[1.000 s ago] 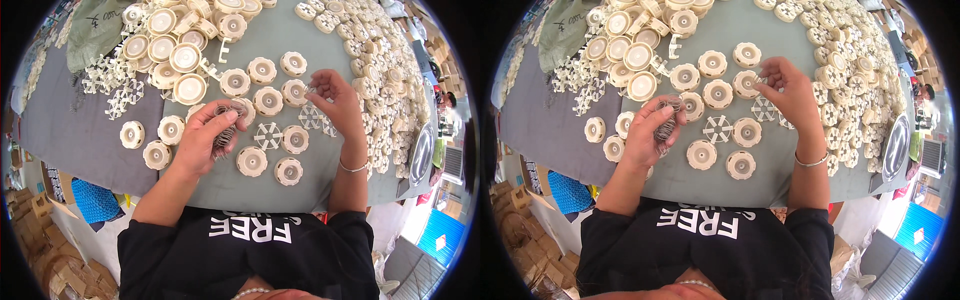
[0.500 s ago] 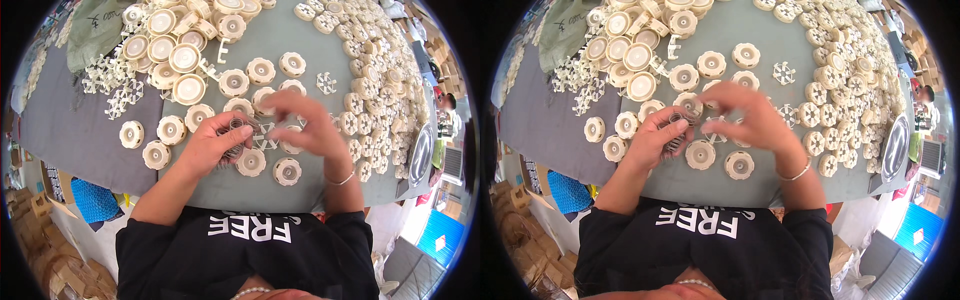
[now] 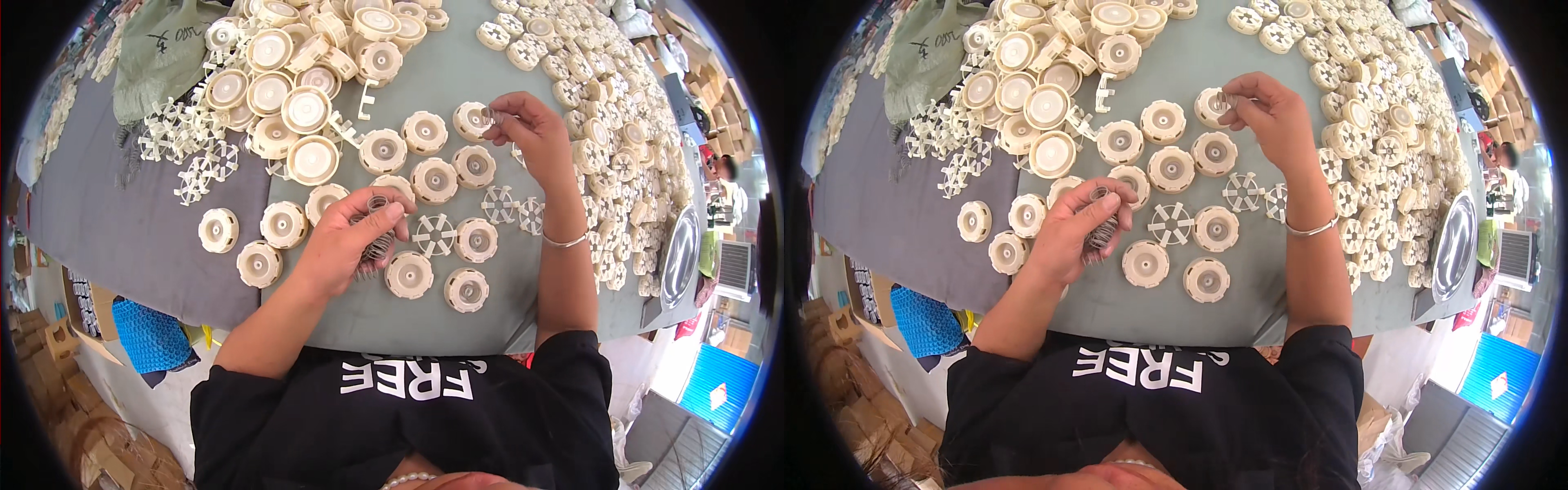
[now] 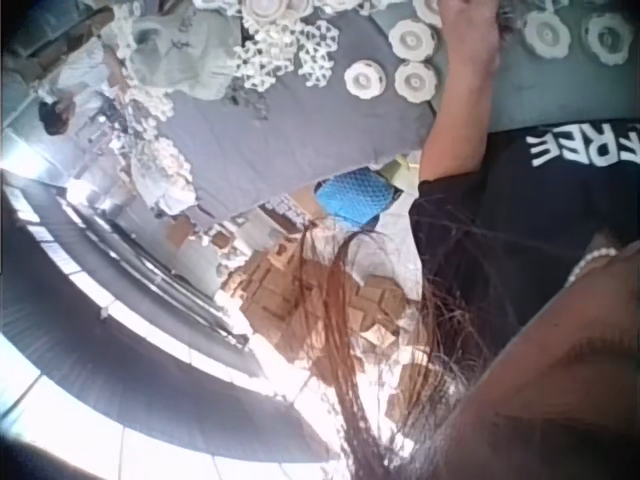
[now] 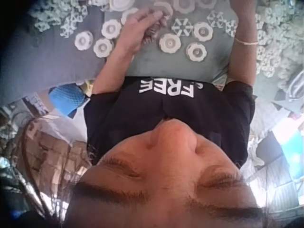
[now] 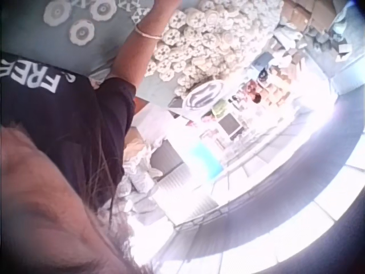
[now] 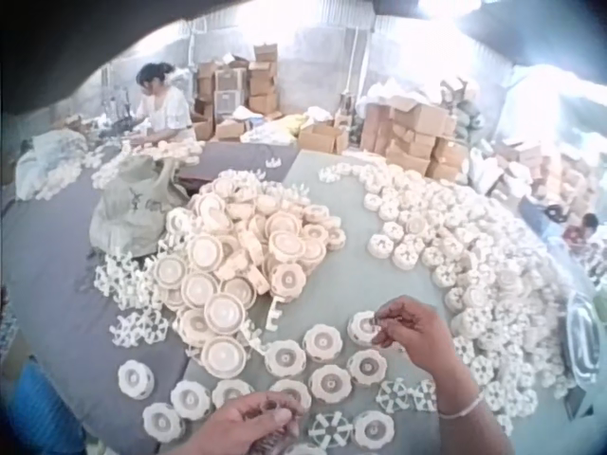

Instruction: The person assembles small white plastic components by hand. They pick up a base piece, insert a metal spring, and then fit a cross-shaped plastic piece into the center. The person repeats this process for multiple units, placing the finished assemblies on the table.

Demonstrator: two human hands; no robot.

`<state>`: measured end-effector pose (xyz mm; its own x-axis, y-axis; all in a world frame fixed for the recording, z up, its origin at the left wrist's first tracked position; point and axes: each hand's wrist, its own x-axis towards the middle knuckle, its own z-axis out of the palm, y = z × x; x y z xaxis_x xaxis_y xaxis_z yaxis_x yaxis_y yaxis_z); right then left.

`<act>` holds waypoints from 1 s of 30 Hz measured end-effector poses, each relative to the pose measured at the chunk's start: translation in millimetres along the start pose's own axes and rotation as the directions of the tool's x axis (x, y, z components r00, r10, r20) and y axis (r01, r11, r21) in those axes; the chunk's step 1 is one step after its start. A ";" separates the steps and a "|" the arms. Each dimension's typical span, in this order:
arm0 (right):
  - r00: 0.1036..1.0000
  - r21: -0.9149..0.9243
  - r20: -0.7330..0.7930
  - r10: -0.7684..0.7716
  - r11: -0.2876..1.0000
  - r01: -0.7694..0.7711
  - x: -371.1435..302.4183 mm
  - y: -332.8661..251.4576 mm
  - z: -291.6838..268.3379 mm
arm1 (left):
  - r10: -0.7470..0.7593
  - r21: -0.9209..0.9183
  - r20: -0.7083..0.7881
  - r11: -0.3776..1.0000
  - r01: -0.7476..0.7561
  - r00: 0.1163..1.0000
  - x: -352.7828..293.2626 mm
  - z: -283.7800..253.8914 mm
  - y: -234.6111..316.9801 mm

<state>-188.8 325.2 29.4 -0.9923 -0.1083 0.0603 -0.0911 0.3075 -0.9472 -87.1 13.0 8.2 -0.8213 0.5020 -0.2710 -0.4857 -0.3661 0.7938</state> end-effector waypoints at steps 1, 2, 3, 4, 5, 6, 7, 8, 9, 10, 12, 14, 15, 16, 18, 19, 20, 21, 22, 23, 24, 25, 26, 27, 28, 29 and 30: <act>1.000 0.045 0.011 -0.004 0.999 0.003 2.9 1.8 -0.1 | -0.002 0.008 -0.005 1.000 0.002 1.000 -0.9 0.5 0.3; 1.000 0.090 0.022 -0.008 0.996 0.006 4.7 3.6 -0.3 | -0.004 0.015 -0.010 1.000 0.004 1.000 -0.9 0.8 0.4; 1.000 0.175 0.018 0.001 0.985 -0.005 4.1 6.7 1.1 | 0.004 0.017 -0.018 1.000 -0.003 1.000 -0.6 0.2 0.1; 1.000 0.259 0.014 0.012 0.966 -0.015 1.9 9.8 2.5 | 0.011 0.019 -0.025 1.000 -0.011 1.000 -0.1 -0.2 -0.3; 1.000 0.340 0.011 0.023 0.940 -0.026 1.4 12.2 4.0 | 0.018 0.021 -0.032 1.000 -0.017 0.999 0.4 -1.1 -0.6; 1.000 0.335 0.016 0.016 0.942 -0.020 0.3 14.2 4.3 | 0.008 0.017 -0.043 1.000 -0.007 0.999 0.0 -0.6 -0.3; 1.000 0.329 0.019 0.009 0.944 -0.015 -0.7 16.1 4.5 | -0.002 0.013 -0.054 1.000 0.003 0.999 -0.6 0.3 1.1; 1.000 0.323 0.023 0.002 0.946 -0.010 -1.7 17.7 4.5 | -0.012 0.008 -0.064 1.000 0.013 0.998 -1.0 0.7 1.7; 1.000 0.330 -0.012 -0.022 0.944 0.025 -1.3 18.0 5.9 | -0.015 0.007 -0.056 1.000 0.016 0.998 -1.3 1.0 1.4; 0.998 0.336 -0.047 -0.046 0.940 0.059 -0.4 17.8 9.0 | -0.018 0.005 -0.047 1.000 0.018 0.999 -2.0 1.0 0.8; 0.974 0.079 -0.104 -0.200 0.975 0.208 2.5 19.5 8.0 | -0.021 0.005 -0.035 1.000 0.021 0.999 -2.4 0.5 0.4; 0.896 -0.440 -0.039 -0.443 0.812 0.383 6.3 22.1 3.3 | -0.020 0.007 -0.029 1.000 0.020 0.999 -2.3 -0.2 0.5; 0.909 -0.434 -0.054 -0.413 0.830 0.351 5.5 24.5 4.9 | -0.013 -0.019 -0.021 1.000 0.013 1.000 -1.9 -0.5 1.3; 0.922 -0.426 -0.068 -0.382 0.846 0.319 4.7 28.2 8.2 | -0.007 -0.045 -0.013 0.999 0.006 1.000 -1.3 -0.7 2.5; 0.928 -0.460 -0.056 -0.368 0.835 0.303 4.2 30.4 9.8 | 0.003 -0.099 0.006 0.995 -0.002 1.000 -0.6 -1.0 5.0; 0.923 -0.499 -0.029 -0.384 0.805 0.319 4.6 30.3 9.3 | 0.006 -0.127 0.017 0.992 -0.004 1.000 -0.5 -1.2 6.3; 0.917 -0.537 -0.001 -0.398 0.774 0.335 5.1 30.5 8.6 | 0.010 -0.155 0.028 0.988 -0.005 1.000 -0.3 -1.1 7.6; 0.908 -0.567 0.017 -0.418 0.744 0.353 6.3 32.9 8.1 | -0.001 -0.157 0.014 0.988 0.003 1.000 -0.8 -0.1 9.2; 0.899 -0.596 0.035 -0.437 0.713 0.370 7.9 36.5 6.1 | -0.012 -0.159 0.000 0.987 0.011 1.000 -0.5 2.5 10.5; 0.889 -0.623 0.054 -0.455 0.680 0.386 8.5 38.7 6.0 | -0.023 -0.162 -0.014 0.987 0.020 1.000 -0.1 5.0 11.2; 0.881 -0.627 0.035 -0.471 0.676 0.387 6.4 34.5 9.9 | -0.029 -0.098 -0.009 0.995 0.027 1.000 0.0 5.9 11.5; 0.872 -0.629 0.019 -0.488 0.672 0.390 1.3 22.8 14.7 | -0.033 -0.035 -0.008 0.999 0.033 0.999 -0.3 6.3 11.3; 0.864 -0.632 0.002 -0.504 0.669 0.392 -4.7 9.5 19.6 | -0.040 0.029 -0.006 0.999 0.040 0.999 -0.7 6.2 11.7; 0.909 -0.461 0.088 -0.408 0.792 0.400 -12.6 -9.0 25.9 | -0.025 0.077 0.018 0.997 0.023 1.000 -2.7 6.8 12.4; 0.927 -0.278 0.198 -0.318 0.889 0.364 -21.8 -30.6 35.6 | -0.037 0.100 0.009 0.994 0.036 0.999 -5.1 6.0 10.3; 0.918 -0.096 0.314 -0.244 0.953 0.286 -30.1 -42.8 46.4 | -0.051 0.125 0.005 0.991 0.050 0.999 -6.6 5.7 8.6; 0.876 -0.033 0.378 -0.300 0.941 0.337 -36.2 -45.8 59.6 | -0.065 0.154 0.005 0.986 0.063 0.998 -7.2 5.6 8.5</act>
<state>-143.6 258.8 51.8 -0.8097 -0.5448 0.2178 -0.4228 0.2843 -0.8605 -83.6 10.6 20.0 -0.7866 0.5288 -0.3187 -0.4846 -0.2090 0.8494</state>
